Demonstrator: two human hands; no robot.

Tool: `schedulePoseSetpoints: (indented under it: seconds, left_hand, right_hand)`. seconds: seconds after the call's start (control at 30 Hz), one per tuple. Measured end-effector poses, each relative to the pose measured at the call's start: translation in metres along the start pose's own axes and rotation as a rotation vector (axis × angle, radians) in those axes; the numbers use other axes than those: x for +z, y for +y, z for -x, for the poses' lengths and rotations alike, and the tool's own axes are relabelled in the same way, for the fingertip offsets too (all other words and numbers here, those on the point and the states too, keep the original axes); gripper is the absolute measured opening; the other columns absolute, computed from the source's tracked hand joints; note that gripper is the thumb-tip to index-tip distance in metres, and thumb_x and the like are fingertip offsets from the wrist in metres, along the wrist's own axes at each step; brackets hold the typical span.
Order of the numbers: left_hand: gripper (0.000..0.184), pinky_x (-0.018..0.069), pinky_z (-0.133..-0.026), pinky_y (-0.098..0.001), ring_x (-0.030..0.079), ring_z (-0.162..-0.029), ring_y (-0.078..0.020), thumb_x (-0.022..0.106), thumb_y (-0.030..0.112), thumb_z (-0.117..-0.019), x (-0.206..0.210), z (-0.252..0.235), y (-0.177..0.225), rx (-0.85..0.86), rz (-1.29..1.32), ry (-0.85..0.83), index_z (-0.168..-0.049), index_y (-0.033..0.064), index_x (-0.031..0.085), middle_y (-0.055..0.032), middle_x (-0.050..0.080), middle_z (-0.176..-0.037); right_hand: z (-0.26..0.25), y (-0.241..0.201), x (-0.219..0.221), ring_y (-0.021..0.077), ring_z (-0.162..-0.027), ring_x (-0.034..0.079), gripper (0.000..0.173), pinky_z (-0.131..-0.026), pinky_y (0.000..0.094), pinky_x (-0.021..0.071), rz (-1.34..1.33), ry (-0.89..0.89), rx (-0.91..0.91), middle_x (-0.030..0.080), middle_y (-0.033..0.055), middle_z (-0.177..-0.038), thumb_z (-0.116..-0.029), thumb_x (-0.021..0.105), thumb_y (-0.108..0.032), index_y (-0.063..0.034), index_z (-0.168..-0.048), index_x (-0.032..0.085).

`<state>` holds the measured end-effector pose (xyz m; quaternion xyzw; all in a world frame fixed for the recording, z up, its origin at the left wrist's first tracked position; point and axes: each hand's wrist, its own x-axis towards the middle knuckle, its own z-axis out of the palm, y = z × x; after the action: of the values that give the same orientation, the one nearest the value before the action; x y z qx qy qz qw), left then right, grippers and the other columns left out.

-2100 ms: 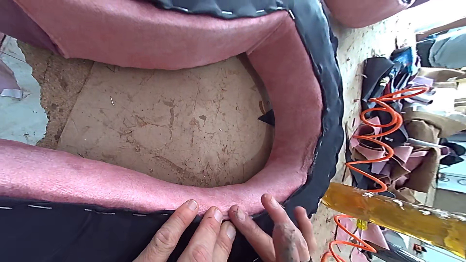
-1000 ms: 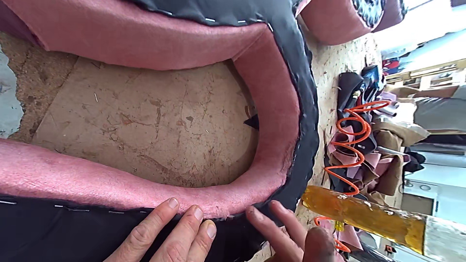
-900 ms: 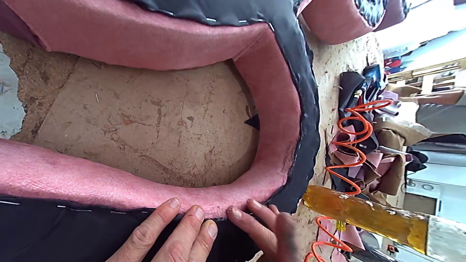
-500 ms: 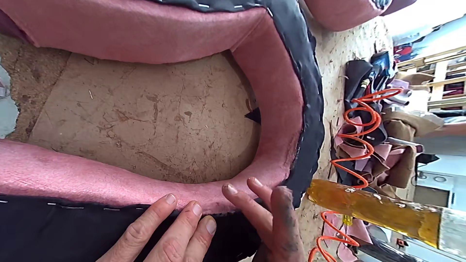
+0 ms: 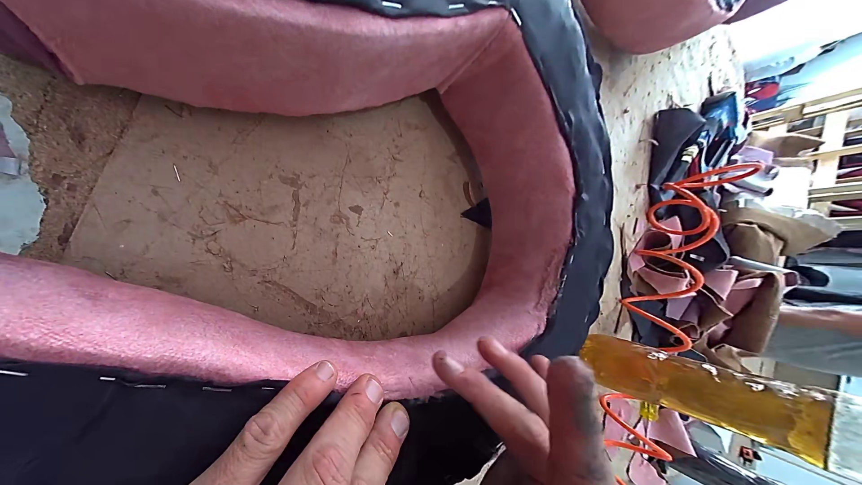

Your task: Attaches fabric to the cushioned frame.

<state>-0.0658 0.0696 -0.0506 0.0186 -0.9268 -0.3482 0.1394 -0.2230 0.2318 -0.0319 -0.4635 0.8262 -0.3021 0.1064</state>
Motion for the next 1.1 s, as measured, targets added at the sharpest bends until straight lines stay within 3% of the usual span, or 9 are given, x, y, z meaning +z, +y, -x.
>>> schedulePoseSetpoints:
  seconds: [0.03,0.2,0.37,0.47,0.6,0.77,0.9,1.03,1.1]
  left_hand:
    - [0.028,0.0314,-0.119,-0.0474,0.056,-0.135,-0.0333,0.047,0.021,-0.1050,0.000,0.000,0.000,-0.002,0.000,0.001,-0.097,0.0036,0.067,-0.0156,0.069,-0.131]
    - [0.025,0.0305,-0.119,-0.0460,0.056,-0.135,-0.0319,0.049,0.020,-0.1044,0.001,0.000,0.000,-0.005,0.014,0.008,-0.098,0.0042,0.067,-0.0151,0.069,-0.131]
    - [0.026,0.0310,-0.119,-0.0461,0.056,-0.135,-0.0321,0.048,0.020,-0.1041,0.001,0.000,0.000,-0.007,0.017,0.014,-0.099,0.0041,0.068,-0.0149,0.070,-0.131]
    - [0.026,0.0308,-0.119,-0.0459,0.056,-0.135,-0.0322,0.048,0.021,-0.1045,0.001,-0.001,0.001,-0.008,0.008,0.012,-0.102,0.0038,0.068,-0.0145,0.069,-0.131]
    - [0.025,0.0316,-0.119,-0.0461,0.057,-0.134,-0.0320,0.048,0.019,-0.1038,0.002,0.000,0.002,-0.025,0.012,0.022,-0.102,0.0043,0.068,-0.0139,0.070,-0.130]
    - [0.025,0.0319,-0.119,-0.0457,0.057,-0.134,-0.0320,0.048,0.018,-0.1036,0.002,0.000,0.001,-0.019,0.003,0.019,-0.101,0.0043,0.068,-0.0139,0.070,-0.130]
    - [0.026,0.0322,-0.119,-0.0455,0.057,-0.134,-0.0316,0.047,0.019,-0.1046,0.002,0.000,0.001,-0.013,0.004,0.012,-0.101,0.0042,0.068,-0.0133,0.070,-0.130]
    - [0.025,0.0319,-0.118,-0.0449,0.057,-0.133,-0.0306,0.047,0.018,-0.1036,0.003,0.000,0.001,-0.025,-0.002,0.029,-0.101,0.0051,0.068,-0.0129,0.071,-0.128]
    - [0.024,0.0324,-0.118,-0.0454,0.057,-0.134,-0.0311,0.048,0.018,-0.1035,0.003,-0.001,0.002,-0.023,0.002,0.025,-0.101,0.0049,0.068,-0.0131,0.071,-0.128]
  right_hand:
    - [0.000,0.001,-0.001,0.0111,-0.147,0.040,0.062,-0.127,0.0507,0.0016,0.007,-0.008,0.006,0.066,-0.0164,-0.138,-0.1048,0.021,-0.054,-0.0272,-0.159,0.036]
    - [0.006,0.003,0.007,0.0171,-0.148,0.040,0.062,-0.127,0.0533,0.0014,0.016,-0.021,-0.022,0.069,-0.0125,-0.133,-0.1048,0.021,-0.053,-0.0237,-0.148,0.054]
    - [0.005,0.003,0.004,0.0154,-0.148,0.040,0.062,-0.127,0.0529,0.0010,-0.001,-0.026,-0.020,0.068,-0.0132,-0.135,-0.1047,0.022,-0.054,-0.0249,-0.149,0.053]
    - [0.002,0.002,-0.003,0.0104,-0.150,0.037,0.061,-0.128,0.0500,0.0014,-0.007,-0.007,-0.016,0.063,-0.0190,-0.141,-0.1051,0.019,-0.055,-0.0306,-0.157,0.041]
    - [0.009,0.002,0.005,0.0169,-0.150,0.036,0.059,-0.127,0.0531,-0.0002,-0.036,-0.015,-0.056,0.067,-0.0143,-0.137,-0.1046,0.024,-0.052,-0.0261,-0.148,0.055]
    - [0.008,0.003,0.003,0.0154,-0.151,0.034,0.062,-0.127,0.0532,-0.0017,-0.003,-0.043,-0.053,0.065,-0.0157,-0.139,-0.1037,0.022,-0.054,-0.0264,-0.147,0.056]
    - [0.006,0.001,-0.005,0.0139,-0.152,0.034,0.061,-0.128,0.0519,0.0038,-0.028,-0.003,-0.041,0.060,-0.0189,-0.145,-0.1049,0.020,-0.055,-0.0319,-0.156,0.043]
    - [0.012,0.001,0.005,0.0167,-0.151,0.034,0.061,-0.127,0.0527,-0.0014,-0.050,-0.037,-0.045,0.066,-0.0143,-0.139,-0.1036,0.025,-0.054,-0.0264,-0.145,0.059]
    - [0.012,0.002,0.004,0.0153,-0.152,0.033,0.062,-0.127,0.0527,-0.0020,-0.017,-0.059,-0.045,0.065,-0.0165,-0.139,-0.1034,0.023,-0.056,-0.0275,-0.146,0.058]
